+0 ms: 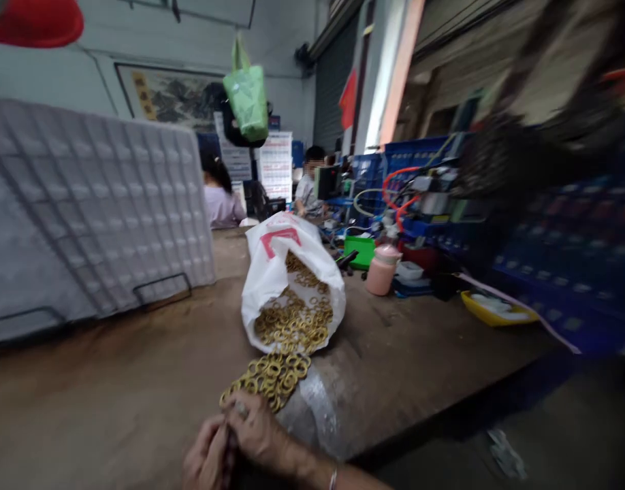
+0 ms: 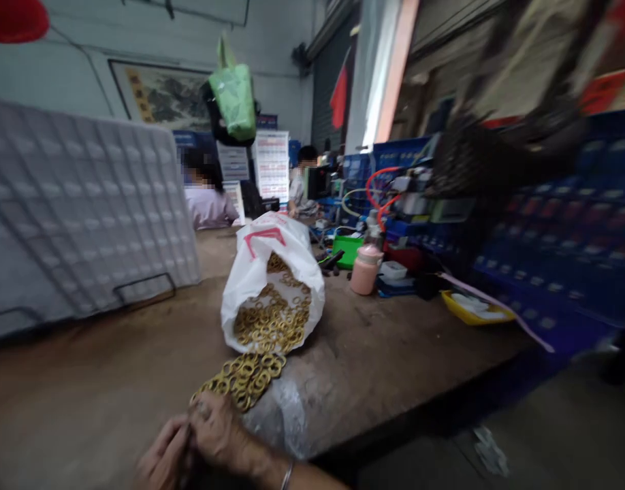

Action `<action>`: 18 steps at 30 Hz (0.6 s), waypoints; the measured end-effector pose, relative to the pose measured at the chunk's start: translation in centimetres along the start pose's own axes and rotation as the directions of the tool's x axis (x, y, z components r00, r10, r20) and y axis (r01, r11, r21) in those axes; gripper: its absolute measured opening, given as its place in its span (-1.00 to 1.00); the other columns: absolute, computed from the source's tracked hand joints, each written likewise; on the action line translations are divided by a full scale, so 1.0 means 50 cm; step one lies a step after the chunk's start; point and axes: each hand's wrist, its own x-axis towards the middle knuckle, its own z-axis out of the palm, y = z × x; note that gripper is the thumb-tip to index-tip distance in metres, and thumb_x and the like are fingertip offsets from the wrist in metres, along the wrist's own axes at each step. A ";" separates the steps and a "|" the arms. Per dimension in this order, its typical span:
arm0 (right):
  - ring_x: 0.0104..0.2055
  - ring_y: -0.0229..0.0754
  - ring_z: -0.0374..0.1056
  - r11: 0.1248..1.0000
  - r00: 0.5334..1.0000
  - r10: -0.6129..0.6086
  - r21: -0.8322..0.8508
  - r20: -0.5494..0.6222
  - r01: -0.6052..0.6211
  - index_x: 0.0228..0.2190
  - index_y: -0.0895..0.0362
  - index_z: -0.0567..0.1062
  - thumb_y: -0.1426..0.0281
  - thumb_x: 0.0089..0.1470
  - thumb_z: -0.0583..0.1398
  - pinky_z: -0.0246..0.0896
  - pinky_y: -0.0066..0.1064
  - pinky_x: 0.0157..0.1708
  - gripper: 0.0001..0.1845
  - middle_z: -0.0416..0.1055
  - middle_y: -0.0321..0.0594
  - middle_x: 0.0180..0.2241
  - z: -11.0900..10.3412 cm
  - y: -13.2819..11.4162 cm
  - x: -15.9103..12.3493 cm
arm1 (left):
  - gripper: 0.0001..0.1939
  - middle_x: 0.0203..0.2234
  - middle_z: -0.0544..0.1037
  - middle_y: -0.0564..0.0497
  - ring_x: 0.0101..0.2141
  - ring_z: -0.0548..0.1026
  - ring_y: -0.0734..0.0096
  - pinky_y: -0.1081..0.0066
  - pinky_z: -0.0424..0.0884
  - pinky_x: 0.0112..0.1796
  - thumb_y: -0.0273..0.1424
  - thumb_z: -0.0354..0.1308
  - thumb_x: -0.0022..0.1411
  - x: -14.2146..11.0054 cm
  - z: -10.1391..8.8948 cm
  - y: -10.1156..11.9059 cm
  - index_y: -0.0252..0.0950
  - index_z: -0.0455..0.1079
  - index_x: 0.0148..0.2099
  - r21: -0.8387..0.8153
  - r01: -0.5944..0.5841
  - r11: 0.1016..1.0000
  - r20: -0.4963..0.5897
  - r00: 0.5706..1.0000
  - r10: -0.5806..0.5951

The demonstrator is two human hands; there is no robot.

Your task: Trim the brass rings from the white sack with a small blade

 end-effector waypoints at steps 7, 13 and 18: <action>-0.54 -0.34 0.18 0.997 0.998 -0.050 0.059 -0.033 0.051 -0.46 0.18 0.41 0.29 0.11 0.00 0.07 -0.54 -0.50 -0.71 0.26 -0.35 -0.61 -0.024 -0.018 -0.014 | -0.59 -0.65 0.31 0.17 -0.70 0.18 0.67 0.63 0.06 -0.69 -0.02 0.12 0.00 -0.048 0.005 0.056 -0.30 0.25 -0.39 -0.111 0.002 0.994 0.145 0.989 0.014; -0.46 -0.33 0.27 0.990 0.989 -0.137 0.010 -0.046 0.138 -0.41 0.18 0.41 0.34 0.14 -0.04 0.13 -0.53 -0.41 -0.72 0.35 -0.31 -0.53 -0.037 -0.019 -0.027 | -0.66 -0.60 0.31 0.16 -0.68 0.19 0.68 0.63 0.06 -0.67 -0.10 0.07 0.11 -0.068 -0.002 0.054 -0.30 0.23 -0.33 -0.165 0.015 0.986 0.199 0.980 0.019; -0.37 -0.29 0.31 0.946 0.986 -0.163 -0.276 0.042 0.169 -0.34 0.17 0.42 0.53 0.03 0.00 0.14 -0.51 -0.34 -0.78 0.42 -0.26 -0.43 -0.041 -0.003 -0.030 | -0.68 -0.59 0.32 0.16 -0.67 0.20 0.68 0.62 0.07 -0.65 -0.13 0.08 0.12 -0.064 -0.004 0.051 -0.30 0.23 -0.31 -0.180 0.004 0.984 0.163 0.986 0.025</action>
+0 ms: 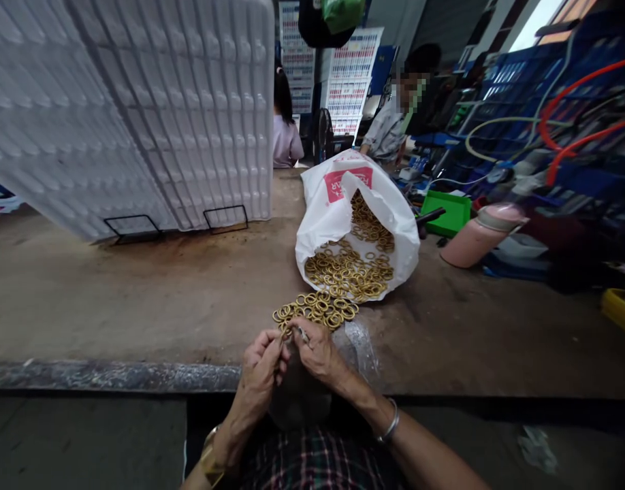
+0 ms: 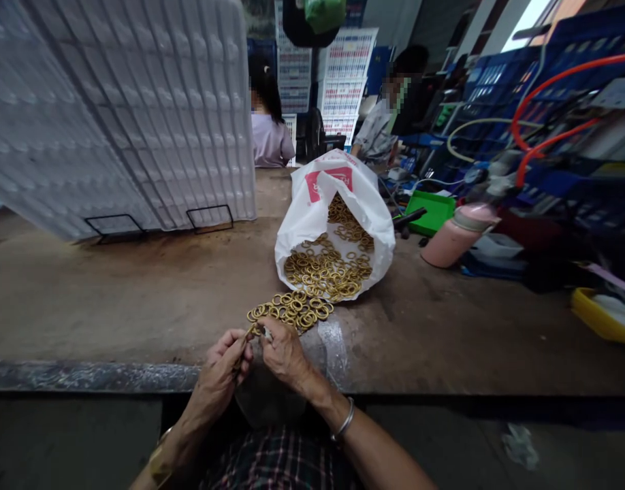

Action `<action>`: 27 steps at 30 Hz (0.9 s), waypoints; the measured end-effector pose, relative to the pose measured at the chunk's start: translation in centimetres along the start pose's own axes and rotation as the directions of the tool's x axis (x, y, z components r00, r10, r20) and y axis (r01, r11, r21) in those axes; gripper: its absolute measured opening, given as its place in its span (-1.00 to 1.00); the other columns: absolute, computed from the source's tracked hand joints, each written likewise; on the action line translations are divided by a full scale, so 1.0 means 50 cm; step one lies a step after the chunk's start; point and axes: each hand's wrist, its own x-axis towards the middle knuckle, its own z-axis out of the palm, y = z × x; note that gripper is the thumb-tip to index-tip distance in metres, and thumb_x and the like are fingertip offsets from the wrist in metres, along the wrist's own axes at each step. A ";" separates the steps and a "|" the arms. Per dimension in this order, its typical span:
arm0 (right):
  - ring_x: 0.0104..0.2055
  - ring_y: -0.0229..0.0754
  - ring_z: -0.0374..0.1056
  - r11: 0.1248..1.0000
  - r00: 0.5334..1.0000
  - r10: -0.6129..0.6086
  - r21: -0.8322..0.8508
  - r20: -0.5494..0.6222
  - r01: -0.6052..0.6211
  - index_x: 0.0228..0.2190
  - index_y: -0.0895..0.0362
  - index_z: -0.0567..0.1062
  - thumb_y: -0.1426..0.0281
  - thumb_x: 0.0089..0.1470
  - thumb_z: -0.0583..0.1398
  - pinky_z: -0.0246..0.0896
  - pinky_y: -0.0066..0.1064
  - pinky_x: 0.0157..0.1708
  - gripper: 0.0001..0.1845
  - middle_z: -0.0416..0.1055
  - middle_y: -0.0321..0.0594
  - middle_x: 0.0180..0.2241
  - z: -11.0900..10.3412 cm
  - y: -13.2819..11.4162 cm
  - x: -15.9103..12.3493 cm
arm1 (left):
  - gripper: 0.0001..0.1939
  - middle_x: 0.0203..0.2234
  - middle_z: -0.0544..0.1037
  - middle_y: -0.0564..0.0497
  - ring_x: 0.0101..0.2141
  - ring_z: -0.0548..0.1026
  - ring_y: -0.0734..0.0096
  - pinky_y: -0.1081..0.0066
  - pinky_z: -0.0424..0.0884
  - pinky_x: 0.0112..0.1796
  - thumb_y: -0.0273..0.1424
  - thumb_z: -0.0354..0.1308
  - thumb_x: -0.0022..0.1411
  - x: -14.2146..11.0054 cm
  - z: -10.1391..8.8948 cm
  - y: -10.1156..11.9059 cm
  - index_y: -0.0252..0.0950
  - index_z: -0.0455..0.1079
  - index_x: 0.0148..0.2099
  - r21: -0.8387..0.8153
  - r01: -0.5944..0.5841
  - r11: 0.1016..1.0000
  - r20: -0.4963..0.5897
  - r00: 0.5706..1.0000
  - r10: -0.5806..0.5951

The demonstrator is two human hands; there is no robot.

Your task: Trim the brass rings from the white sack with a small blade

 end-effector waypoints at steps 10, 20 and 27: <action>-0.29 -0.27 0.31 0.944 0.987 0.000 -0.325 0.163 0.054 -0.28 0.18 0.38 0.58 0.02 0.00 0.07 -0.48 -0.34 -0.77 0.43 -0.20 -0.31 0.019 0.011 -0.011 | -0.63 -0.62 0.33 0.14 -0.66 0.21 0.67 0.61 0.08 -0.64 -0.09 0.11 0.04 -0.001 0.014 0.016 -0.34 0.26 -0.34 0.060 0.001 0.998 -0.093 0.996 0.004; -0.30 -0.24 0.31 0.909 0.979 0.079 -0.417 0.187 0.006 -0.30 0.18 0.35 0.53 0.02 0.06 0.05 -0.47 -0.37 -0.85 0.42 -0.18 -0.33 0.020 0.005 -0.006 | -0.66 -0.63 0.33 0.13 -0.66 0.22 0.65 0.60 0.09 -0.64 -0.10 0.07 0.07 0.000 0.012 0.013 -0.32 0.24 -0.39 0.157 -0.020 0.987 -0.096 0.995 0.035; -0.31 -0.22 0.32 0.872 0.980 0.140 -0.486 0.141 -0.054 -0.31 0.18 0.36 0.57 0.02 0.01 0.06 -0.46 -0.39 -0.80 0.42 -0.17 -0.32 0.017 -0.006 0.009 | -0.60 -0.67 0.29 0.16 -0.68 0.19 0.65 0.61 0.08 -0.66 -0.03 0.10 0.04 -0.027 0.001 0.019 -0.31 0.24 -0.43 0.135 0.029 0.990 -0.057 0.998 -0.021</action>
